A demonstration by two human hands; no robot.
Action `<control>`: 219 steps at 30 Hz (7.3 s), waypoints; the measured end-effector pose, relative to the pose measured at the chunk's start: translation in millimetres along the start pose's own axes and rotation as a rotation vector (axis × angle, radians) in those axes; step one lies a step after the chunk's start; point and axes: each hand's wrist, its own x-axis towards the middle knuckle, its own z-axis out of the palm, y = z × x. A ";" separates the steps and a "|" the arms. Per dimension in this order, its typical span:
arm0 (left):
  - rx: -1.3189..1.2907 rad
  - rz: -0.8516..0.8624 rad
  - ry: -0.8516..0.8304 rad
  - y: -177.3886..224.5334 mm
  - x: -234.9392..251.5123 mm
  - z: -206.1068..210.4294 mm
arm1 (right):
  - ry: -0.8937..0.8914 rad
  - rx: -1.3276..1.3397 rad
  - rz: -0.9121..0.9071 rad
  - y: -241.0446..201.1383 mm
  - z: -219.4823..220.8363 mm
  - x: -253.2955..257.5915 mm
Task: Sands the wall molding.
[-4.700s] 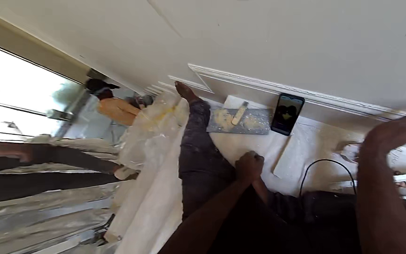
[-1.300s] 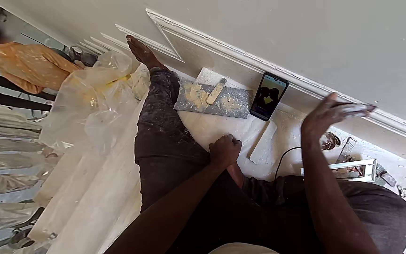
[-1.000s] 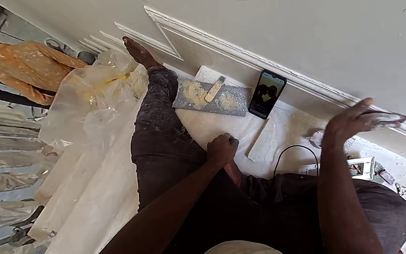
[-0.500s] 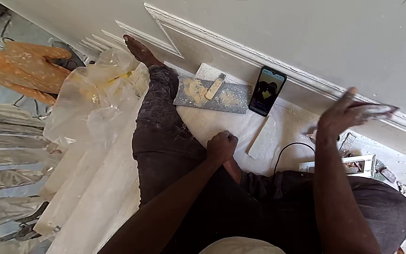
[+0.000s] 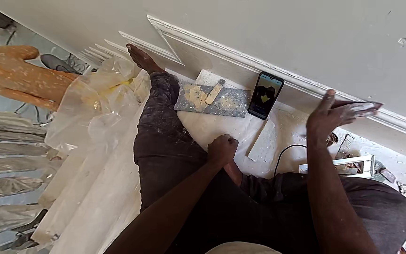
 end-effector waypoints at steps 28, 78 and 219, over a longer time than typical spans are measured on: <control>0.206 0.297 0.075 25.8 0.1 2.9 | 0.416 0.221 0.094 44.7 -31.7 69.3; 0.233 0.250 0.167 -8.2 -19.3 16.0 | -0.120 0.072 -0.107 -6.6 21.9 -38.7; 0.288 0.317 -0.160 87.2 131.1 -51.4 | -0.089 0.102 -0.035 6.3 15.5 -21.7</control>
